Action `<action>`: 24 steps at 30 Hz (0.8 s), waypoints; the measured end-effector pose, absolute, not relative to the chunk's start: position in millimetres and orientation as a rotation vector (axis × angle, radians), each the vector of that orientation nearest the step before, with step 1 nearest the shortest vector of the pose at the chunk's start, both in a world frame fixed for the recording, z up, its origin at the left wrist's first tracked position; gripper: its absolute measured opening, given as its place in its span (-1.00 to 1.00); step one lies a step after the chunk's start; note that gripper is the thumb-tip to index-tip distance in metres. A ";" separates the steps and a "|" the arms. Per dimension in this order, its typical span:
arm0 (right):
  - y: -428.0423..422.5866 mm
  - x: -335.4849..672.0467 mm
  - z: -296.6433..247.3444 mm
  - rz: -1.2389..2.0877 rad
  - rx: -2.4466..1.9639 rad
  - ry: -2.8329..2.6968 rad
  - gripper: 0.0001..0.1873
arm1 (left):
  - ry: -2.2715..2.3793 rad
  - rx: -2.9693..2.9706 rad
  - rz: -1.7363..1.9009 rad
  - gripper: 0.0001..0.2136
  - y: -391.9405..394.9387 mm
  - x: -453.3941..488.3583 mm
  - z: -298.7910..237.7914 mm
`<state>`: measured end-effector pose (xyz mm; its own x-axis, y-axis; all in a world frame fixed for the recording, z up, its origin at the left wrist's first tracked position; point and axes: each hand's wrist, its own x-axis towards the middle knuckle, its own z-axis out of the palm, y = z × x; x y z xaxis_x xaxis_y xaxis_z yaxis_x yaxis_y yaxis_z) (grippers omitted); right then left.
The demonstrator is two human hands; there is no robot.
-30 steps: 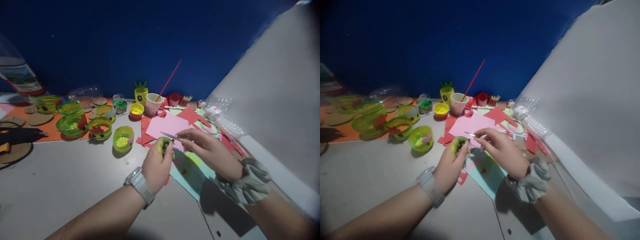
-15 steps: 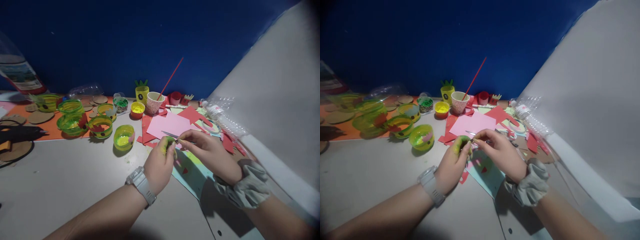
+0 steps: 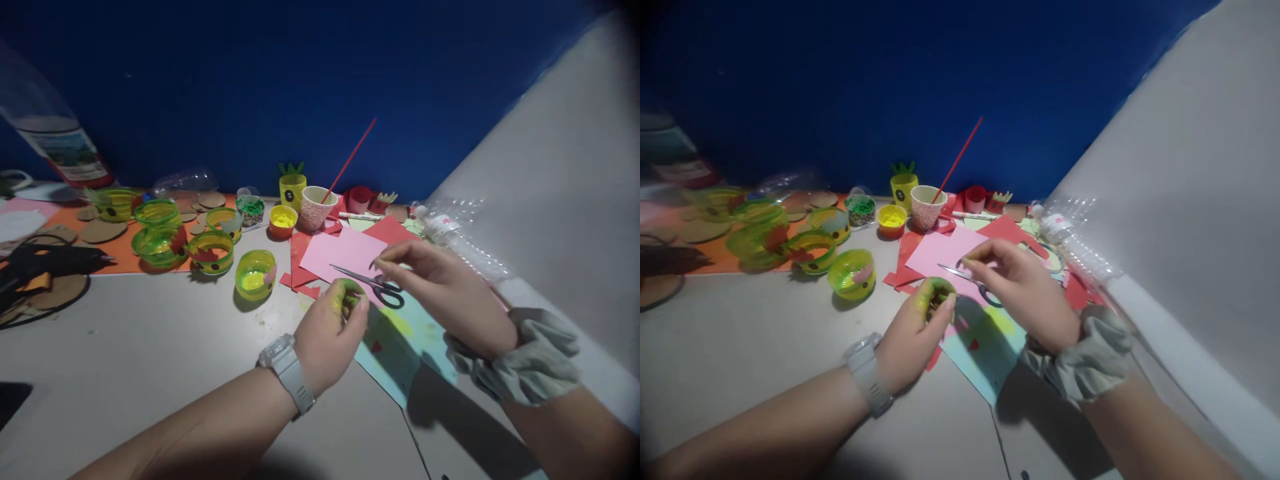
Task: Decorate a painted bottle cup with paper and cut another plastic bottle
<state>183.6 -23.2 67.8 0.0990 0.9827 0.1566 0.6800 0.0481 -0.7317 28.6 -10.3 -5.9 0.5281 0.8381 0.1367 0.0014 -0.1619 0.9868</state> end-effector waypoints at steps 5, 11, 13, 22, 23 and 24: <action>26.3 153.5 79.9 0.494 -1.359 -1.762 -0.88 | 0.735 1.886 0.810 -0.86 -16.7 25.1 -1.8; 71.6 126.7 20.5 0.536 -1.048 -1.960 -0.93 | 0.480 2.258 0.776 -0.88 -24.9 21.9 -6.6; 74.2 128.5 5.5 0.554 -1.032 -1.961 -0.94 | 0.413 2.392 0.736 -0.87 -28.6 23.6 -6.3; 65.8 125.7 -23.4 0.690 -0.975 -1.908 -0.91 | 0.924 2.484 0.790 -0.91 -37.6 2.8 51.3; 67.5 125.3 -25.7 0.701 -0.973 -1.887 -0.90 | 1.124 2.423 0.861 -0.83 -35.8 -5.7 50.5; 69.4 125.4 -27.6 0.710 -0.973 -1.863 -0.89 | 1.289 2.367 0.950 -0.76 -33.5 -14.5 46.6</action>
